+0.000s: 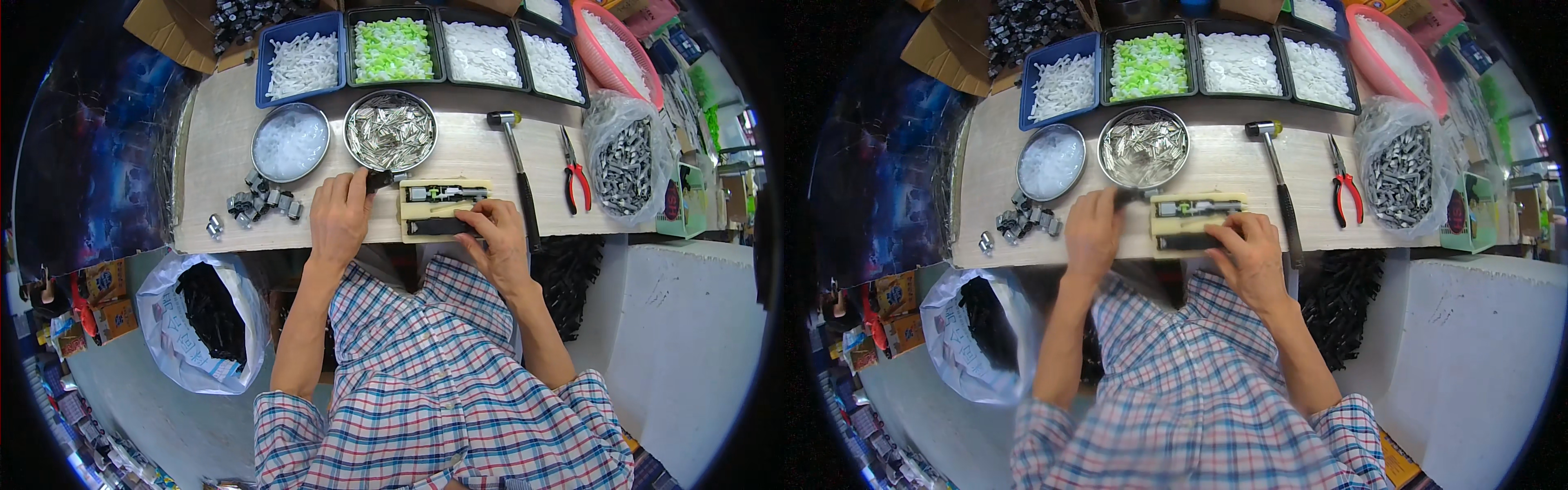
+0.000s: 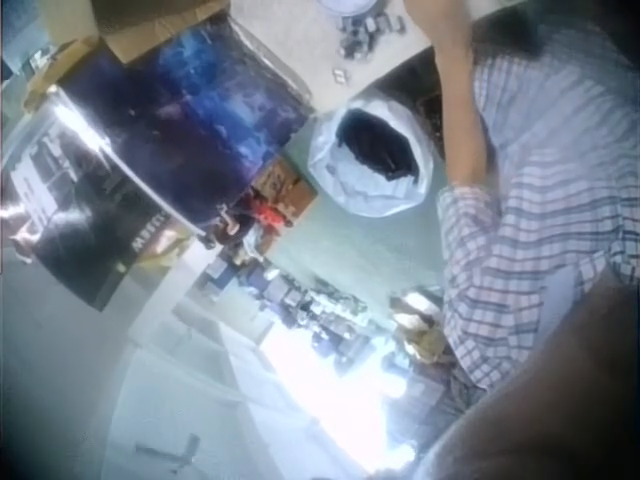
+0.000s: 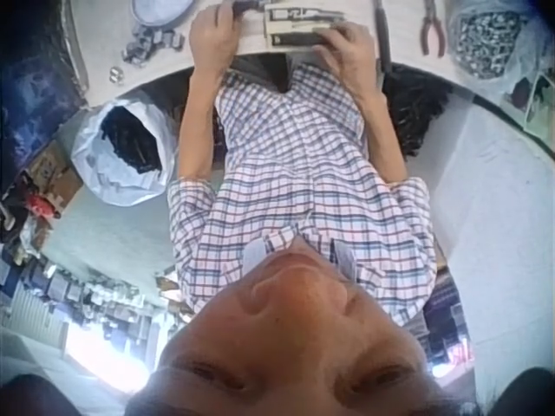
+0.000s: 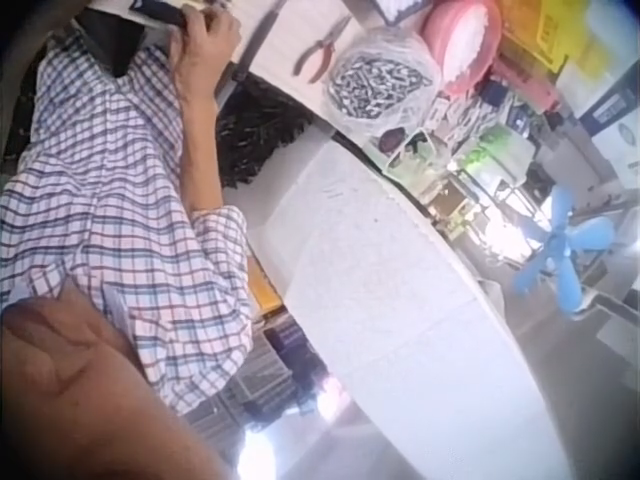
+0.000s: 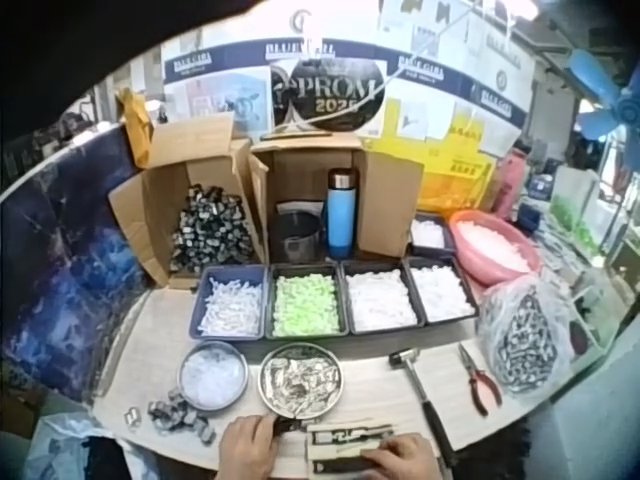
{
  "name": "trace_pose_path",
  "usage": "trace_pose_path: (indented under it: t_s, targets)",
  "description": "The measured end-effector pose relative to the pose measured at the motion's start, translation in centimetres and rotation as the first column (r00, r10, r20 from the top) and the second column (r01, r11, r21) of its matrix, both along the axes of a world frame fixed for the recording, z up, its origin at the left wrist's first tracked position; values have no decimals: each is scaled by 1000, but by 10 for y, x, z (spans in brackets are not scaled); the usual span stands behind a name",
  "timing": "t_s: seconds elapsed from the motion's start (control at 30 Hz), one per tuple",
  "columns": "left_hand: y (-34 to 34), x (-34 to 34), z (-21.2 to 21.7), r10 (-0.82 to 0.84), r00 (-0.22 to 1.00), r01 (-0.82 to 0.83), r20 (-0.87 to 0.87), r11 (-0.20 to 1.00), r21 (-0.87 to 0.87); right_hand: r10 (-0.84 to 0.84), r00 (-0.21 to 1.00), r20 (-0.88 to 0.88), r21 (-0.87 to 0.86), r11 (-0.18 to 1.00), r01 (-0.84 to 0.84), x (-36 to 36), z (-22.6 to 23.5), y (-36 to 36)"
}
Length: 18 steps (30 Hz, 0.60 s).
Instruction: Manually assemble small metal parts into a plastic base using hands and a small hammer.
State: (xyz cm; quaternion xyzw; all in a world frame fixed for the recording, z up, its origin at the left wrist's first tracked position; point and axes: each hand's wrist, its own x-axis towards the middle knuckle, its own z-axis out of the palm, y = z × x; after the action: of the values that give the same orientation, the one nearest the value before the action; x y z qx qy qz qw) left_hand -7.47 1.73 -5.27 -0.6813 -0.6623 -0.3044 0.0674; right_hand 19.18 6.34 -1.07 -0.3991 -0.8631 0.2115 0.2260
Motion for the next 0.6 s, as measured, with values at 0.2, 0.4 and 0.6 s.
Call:
trace_pose_path:
  t_s: [0.2,0.4,0.6]
  targets:
    - [0,-4,1,-31,1000,30,4,998,48,16,999,46,69,997,-19,5,-2,3]
    - [-6,-4,9,20,998,-24,57,997,74,-47,991,123,140,990,30,-2,7,-10]
    - [-25,32,56,88,823,-123,561,992,24,-238,909,-342,-18,969,247,9,12,-33]
